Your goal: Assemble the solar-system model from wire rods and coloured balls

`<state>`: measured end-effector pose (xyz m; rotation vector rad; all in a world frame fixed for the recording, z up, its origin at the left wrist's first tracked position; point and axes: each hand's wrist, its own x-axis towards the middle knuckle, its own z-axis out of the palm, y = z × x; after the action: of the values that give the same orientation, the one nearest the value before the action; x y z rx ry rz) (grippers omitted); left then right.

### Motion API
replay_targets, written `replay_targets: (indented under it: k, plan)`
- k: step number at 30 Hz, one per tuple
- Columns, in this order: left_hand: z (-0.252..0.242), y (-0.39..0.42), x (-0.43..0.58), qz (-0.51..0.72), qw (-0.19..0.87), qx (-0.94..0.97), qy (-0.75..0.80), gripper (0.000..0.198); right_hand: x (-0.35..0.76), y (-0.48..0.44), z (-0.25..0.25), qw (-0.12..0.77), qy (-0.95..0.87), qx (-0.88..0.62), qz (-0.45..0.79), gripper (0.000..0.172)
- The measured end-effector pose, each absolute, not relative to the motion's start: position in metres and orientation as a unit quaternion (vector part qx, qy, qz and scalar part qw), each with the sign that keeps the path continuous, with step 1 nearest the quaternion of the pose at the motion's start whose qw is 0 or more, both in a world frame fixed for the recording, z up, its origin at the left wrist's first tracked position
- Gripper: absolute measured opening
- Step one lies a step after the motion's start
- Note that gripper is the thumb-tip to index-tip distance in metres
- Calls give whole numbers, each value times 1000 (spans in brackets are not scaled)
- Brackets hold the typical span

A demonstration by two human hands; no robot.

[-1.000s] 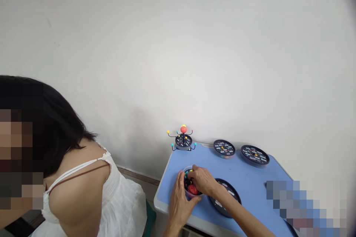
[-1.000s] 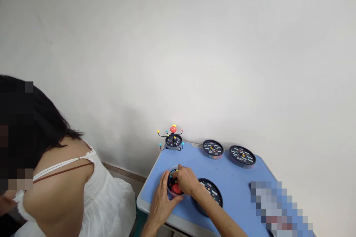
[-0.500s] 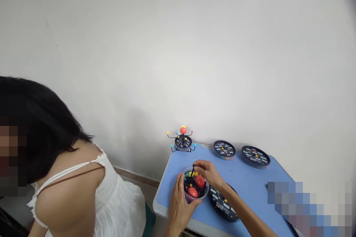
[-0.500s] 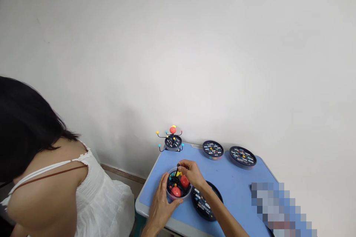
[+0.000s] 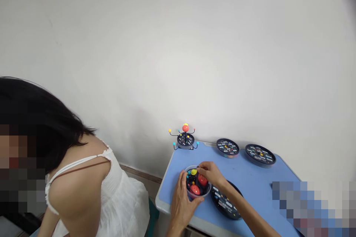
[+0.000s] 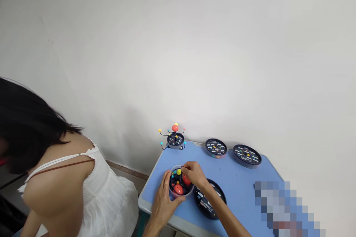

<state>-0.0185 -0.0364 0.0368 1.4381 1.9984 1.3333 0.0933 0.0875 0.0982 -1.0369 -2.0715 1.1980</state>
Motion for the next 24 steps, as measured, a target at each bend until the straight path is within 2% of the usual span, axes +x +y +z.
replay_targets:
  k: [8,11,14,18,21,24]
  plan:
    - [38,-37,-20,469,177,518,693,87,90,73,129,107,-872,-411,245,12]
    - [38,-37,-19,472,178,514,694,87,97,65,132,42,-878,-437,190,3]
    - [37,-38,-18,486,171,506,692,86,98,58,126,3,-877,-449,173,12]
    - [34,-35,-20,495,168,504,687,84,98,59,123,40,-856,-469,211,7]
    - [30,-34,-22,491,162,516,683,84,108,66,128,97,-826,-467,301,24]
    - [28,-36,-23,493,146,520,682,81,123,67,132,151,-777,-446,418,25]
